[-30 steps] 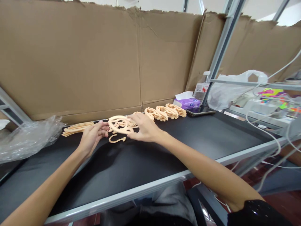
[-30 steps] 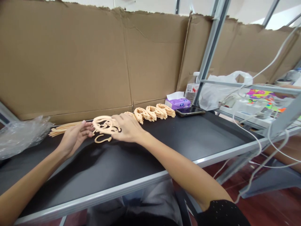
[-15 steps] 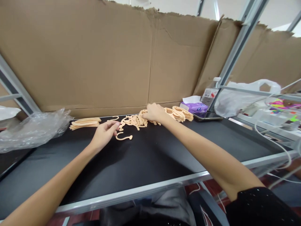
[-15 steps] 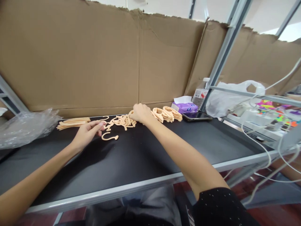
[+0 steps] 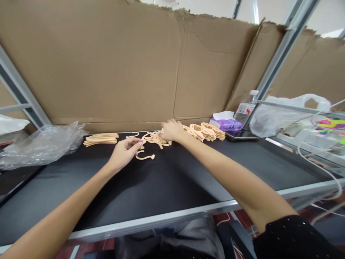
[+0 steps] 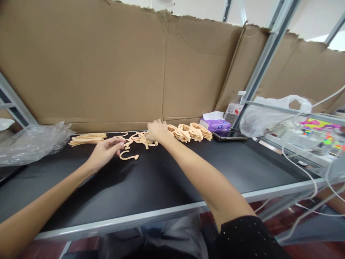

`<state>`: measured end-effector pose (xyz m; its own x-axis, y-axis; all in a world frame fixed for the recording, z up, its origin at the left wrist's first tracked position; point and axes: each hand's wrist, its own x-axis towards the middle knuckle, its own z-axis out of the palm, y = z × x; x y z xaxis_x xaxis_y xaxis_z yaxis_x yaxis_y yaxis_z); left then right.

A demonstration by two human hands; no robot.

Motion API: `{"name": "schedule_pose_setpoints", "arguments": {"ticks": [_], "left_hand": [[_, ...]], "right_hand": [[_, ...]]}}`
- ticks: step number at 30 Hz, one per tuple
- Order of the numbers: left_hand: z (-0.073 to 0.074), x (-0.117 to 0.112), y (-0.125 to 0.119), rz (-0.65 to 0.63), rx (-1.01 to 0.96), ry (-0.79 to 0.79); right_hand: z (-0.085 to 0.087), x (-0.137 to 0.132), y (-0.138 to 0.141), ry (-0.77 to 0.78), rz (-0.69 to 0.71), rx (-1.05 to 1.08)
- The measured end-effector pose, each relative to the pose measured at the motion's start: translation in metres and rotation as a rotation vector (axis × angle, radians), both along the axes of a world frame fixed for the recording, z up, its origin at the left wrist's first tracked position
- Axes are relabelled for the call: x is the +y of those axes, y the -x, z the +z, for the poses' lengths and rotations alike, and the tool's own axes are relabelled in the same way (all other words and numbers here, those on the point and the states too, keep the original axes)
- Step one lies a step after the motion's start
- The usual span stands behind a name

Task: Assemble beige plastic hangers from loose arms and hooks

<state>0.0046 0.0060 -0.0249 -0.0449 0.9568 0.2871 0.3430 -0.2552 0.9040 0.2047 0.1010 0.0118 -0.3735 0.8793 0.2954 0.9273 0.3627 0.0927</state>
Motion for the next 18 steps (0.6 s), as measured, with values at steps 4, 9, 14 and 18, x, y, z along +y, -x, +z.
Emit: {"name": "schedule_pose_setpoints", "arguments": {"ticks": [4, 9, 14, 18], "left_hand": [[0.001, -0.001, -0.001, -0.019, -0.018, -0.002], [-0.001, 0.000, 0.000, -0.042, -0.013, -0.015], [-0.002, 0.001, 0.001, -0.035, 0.014, -0.022], [-0.004, 0.002, 0.003, -0.009, 0.059, -0.045]], "right_hand": [[-0.007, 0.004, -0.001, 0.020, 0.006, -0.031], [-0.009, 0.010, -0.006, 0.036, -0.020, -0.006], [-0.010, 0.012, -0.007, 0.068, -0.013, 0.017], [-0.012, 0.013, -0.004, 0.077, 0.018, 0.031]]}}
